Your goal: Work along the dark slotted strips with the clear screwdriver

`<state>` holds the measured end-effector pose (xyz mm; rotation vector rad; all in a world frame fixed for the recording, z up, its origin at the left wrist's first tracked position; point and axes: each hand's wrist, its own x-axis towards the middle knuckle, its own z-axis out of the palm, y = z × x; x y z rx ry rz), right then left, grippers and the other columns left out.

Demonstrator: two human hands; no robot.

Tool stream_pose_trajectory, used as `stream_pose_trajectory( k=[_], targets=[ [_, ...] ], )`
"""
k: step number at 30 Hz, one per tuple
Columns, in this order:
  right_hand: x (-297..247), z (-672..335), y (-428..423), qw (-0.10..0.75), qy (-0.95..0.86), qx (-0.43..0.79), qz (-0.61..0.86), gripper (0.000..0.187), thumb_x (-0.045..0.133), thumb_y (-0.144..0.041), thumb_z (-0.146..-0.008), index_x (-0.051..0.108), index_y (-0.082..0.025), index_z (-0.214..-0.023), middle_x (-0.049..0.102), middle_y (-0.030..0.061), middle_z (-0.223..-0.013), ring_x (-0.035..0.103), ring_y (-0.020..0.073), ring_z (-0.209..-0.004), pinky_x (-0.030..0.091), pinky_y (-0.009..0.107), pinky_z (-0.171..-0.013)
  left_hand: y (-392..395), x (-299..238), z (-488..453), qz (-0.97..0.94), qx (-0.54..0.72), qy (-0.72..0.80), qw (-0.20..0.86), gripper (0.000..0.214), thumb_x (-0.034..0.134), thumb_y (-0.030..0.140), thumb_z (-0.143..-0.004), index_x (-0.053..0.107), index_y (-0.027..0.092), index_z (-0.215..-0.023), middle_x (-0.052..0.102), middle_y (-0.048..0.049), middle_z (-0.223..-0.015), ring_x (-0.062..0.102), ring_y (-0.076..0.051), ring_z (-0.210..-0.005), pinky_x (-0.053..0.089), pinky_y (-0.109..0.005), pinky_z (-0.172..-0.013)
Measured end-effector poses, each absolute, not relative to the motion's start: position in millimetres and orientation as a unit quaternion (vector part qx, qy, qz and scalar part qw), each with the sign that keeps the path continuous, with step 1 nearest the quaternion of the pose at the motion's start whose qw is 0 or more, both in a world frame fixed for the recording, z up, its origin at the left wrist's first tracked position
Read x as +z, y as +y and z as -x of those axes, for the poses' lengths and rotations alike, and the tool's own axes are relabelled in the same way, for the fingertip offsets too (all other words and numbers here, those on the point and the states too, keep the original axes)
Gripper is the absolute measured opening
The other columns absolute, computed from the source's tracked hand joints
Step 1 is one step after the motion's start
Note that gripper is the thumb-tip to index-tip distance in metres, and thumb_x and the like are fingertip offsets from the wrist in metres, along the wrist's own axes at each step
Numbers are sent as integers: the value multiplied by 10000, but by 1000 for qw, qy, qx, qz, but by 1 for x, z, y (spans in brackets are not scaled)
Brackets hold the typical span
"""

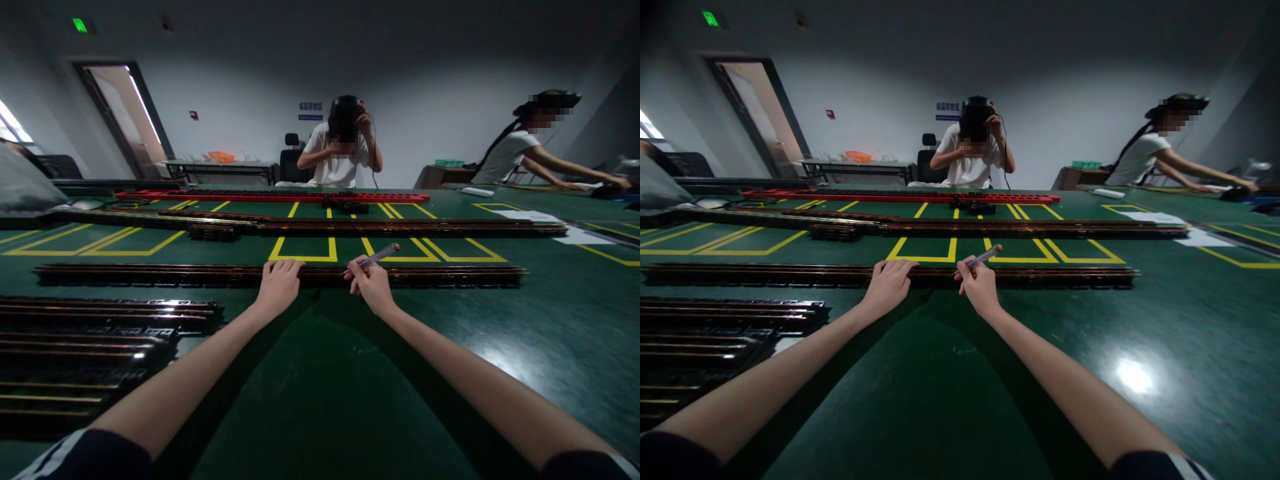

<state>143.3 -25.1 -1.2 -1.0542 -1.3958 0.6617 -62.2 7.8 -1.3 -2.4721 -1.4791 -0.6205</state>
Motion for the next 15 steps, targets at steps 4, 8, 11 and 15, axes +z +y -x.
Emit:
stream_pose_trajectory(
  k=[4,8,11,15],
  targets=[
    [-1,-143,-25,590,-604,284,454,374,557,-541,-800,542,-174,-733,621,12,-645,532,84,-390,398,192,-345,6,0,61,835,-208,-502,94,412,308,127,-853,549,178,-1183,609,-100,-1198,512,-242,-1150,315,-462,-1012],
    [-1,-143,-26,586,-606,286,456,365,554,-532,-805,541,-174,-735,620,12,-653,534,83,-396,396,190,-349,5,1,61,834,-204,-502,99,415,305,117,-853,553,174,-1181,611,-100,-1194,517,-243,-1140,319,-462,-1008],
    [-1,-144,-25,585,-607,285,456,373,553,-542,-801,543,-175,-737,618,11,-652,535,85,-399,400,193,-351,6,0,61,836,-206,-498,103,415,309,112,-853,552,171,-1185,610,-100,-1197,517,-243,-1141,319,-460,-1007],
    [-4,-145,-23,585,-608,283,457,376,550,-547,-802,544,-176,-743,619,8,-648,531,83,-393,403,194,-353,7,-2,61,835,-207,-497,114,404,328,106,-845,554,154,-1176,619,-107,-1176,521,-246,-1131,323,-460,-998]
  ],
)
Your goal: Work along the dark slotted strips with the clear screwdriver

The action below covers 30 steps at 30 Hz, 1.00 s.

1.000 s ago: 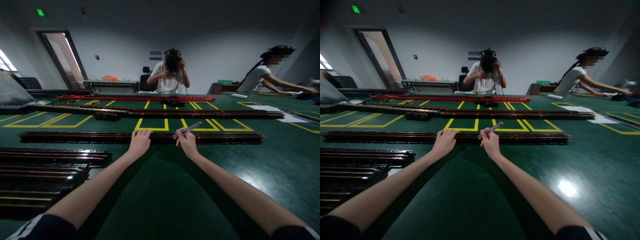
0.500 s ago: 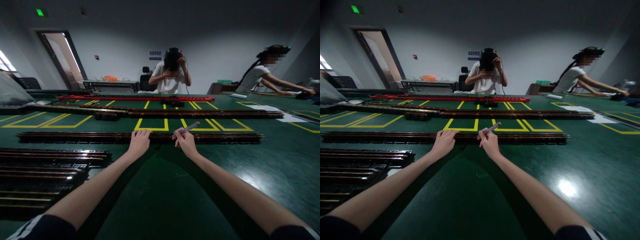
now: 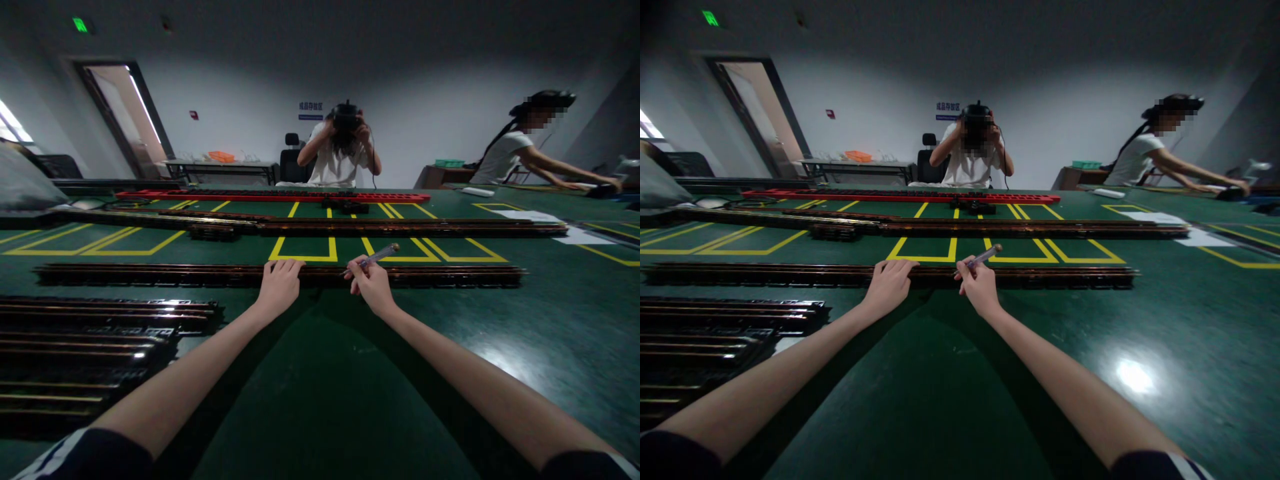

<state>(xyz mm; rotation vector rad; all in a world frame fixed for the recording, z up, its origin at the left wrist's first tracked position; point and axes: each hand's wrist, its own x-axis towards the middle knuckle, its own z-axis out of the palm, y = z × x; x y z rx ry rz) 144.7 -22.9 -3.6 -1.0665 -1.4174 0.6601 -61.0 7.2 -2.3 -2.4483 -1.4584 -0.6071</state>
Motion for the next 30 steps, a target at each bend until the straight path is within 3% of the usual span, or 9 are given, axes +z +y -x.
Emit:
stream_pose_trajectory(
  k=[18,30],
  targets=[
    [0,-143,-25,584,-613,279,453,443,544,-622,-761,547,-180,-728,607,7,-636,525,81,-393,402,194,-342,10,-3,63,813,-218,-531,94,375,324,76,-848,580,129,-1117,628,-113,-1146,529,-242,-1128,333,-458,-1000],
    [-5,-144,-24,638,-553,239,479,488,509,-653,-763,533,-170,-700,571,-5,-575,503,76,-369,387,187,-327,9,1,64,820,-211,-524,88,443,316,27,-820,579,174,-1144,621,-90,-1175,523,-239,-1137,341,-457,-995]
  ],
)
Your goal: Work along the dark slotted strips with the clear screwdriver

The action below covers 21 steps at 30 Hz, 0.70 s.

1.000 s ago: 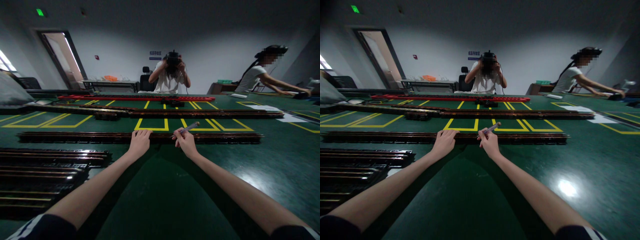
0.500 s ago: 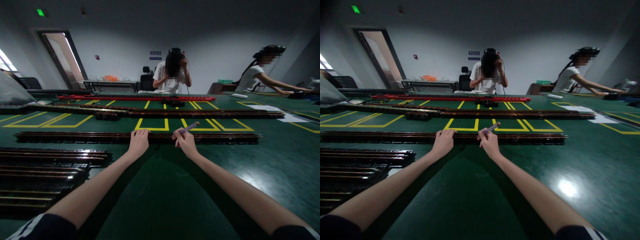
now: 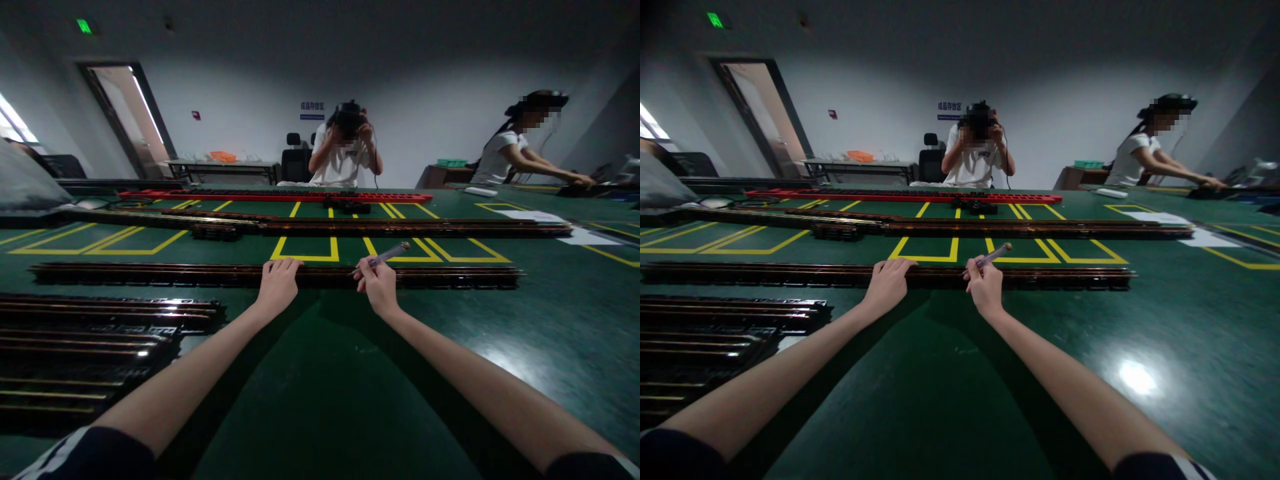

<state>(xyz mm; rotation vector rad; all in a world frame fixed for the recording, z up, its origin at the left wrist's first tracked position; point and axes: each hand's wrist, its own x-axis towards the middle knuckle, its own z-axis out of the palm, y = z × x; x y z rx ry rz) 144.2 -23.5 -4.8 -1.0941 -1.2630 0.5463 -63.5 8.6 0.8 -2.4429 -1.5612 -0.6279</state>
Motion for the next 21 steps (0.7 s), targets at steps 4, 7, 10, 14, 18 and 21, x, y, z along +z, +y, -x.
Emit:
stream_pose_trajectory(
  k=[4,7,10,14,18,21],
  targets=[
    [-5,-144,-23,645,-550,228,479,499,503,-667,-755,529,-172,-696,564,-10,-564,488,70,-357,380,185,-319,7,2,63,820,-213,-525,86,445,320,23,-813,582,174,-1140,626,-92,-1164,526,-239,-1132,340,-455,-997],
    [-5,-143,-24,645,-549,227,480,503,498,-670,-756,530,-173,-692,561,-11,-563,490,71,-360,384,187,-320,7,3,63,820,-212,-525,77,442,321,31,-820,580,167,-1150,625,-92,-1169,525,-236,-1138,332,-457,-1010],
    [-4,-143,-25,646,-547,221,484,503,496,-668,-761,528,-171,-688,556,-12,-555,495,76,-361,384,190,-316,6,4,63,821,-212,-526,71,445,316,31,-823,578,159,-1159,620,-94,-1183,519,-235,-1148,328,-458,-1018],
    [-3,-145,-25,655,-530,213,495,493,497,-652,-775,517,-169,-680,541,-17,-538,492,78,-354,378,191,-307,6,4,63,821,-210,-526,69,442,318,39,-825,578,167,-1159,618,-93,-1185,515,-237,-1157,327,-468,-1019],
    [-4,-146,-24,658,-523,223,494,476,505,-641,-778,514,-174,-684,540,-19,-544,495,77,-356,380,191,-311,6,4,63,822,-212,-526,63,445,315,41,-825,581,182,-1153,617,-94,-1187,516,-240,-1160,326,-479,-1019],
    [-5,-147,-23,655,-526,239,487,467,508,-639,-778,508,-180,-690,539,-21,-548,494,75,-358,381,188,-314,6,5,64,822,-213,-526,55,447,312,45,-823,579,184,-1154,615,-95,-1190,513,-238,-1165,319,-478,-1024]
  ],
)
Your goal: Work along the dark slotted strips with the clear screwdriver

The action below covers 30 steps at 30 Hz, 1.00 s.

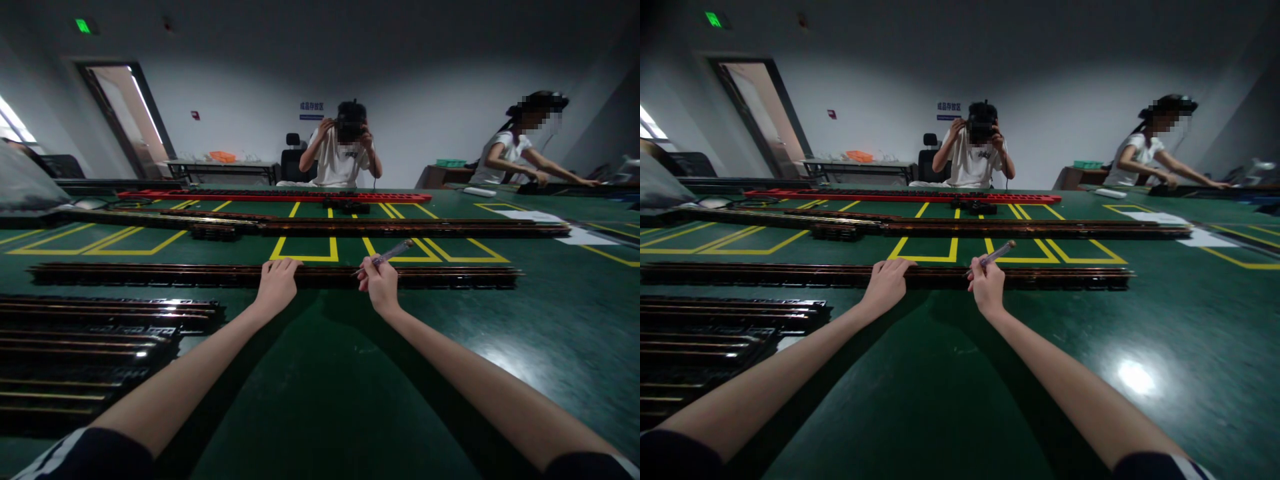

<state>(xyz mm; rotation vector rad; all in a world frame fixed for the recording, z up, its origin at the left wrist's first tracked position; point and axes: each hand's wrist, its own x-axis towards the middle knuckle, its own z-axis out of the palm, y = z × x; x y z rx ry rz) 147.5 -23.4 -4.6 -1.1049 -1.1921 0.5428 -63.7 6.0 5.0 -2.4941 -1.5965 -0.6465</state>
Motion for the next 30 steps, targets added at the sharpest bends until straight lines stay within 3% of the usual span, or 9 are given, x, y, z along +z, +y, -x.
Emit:
stream_pose_trajectory(
  k=[6,20,30],
  targets=[
    [-6,-149,-22,652,-528,246,485,452,522,-628,-776,505,-185,-692,541,-26,-544,493,75,-356,377,187,-314,8,3,65,825,-218,-519,50,414,327,95,-832,575,196,-1147,614,-87,-1181,511,-229,-1162,315,-455,-1021],
    [-6,-149,-21,656,-524,246,485,429,539,-600,-782,503,-184,-684,532,-34,-520,486,77,-343,379,193,-308,10,0,66,833,-211,-506,80,387,409,395,-849,557,186,-1140,609,-102,-1147,526,-265,-1084,326,-453,-974],
    [-5,-149,-22,647,-530,246,489,455,528,-632,-770,507,-185,-689,538,-29,-535,493,77,-355,386,194,-313,11,-2,66,832,-210,-507,86,415,409,469,-861,562,196,-1133,609,-104,-1146,526,-269,-1088,329,-453,-969]
  ],
)
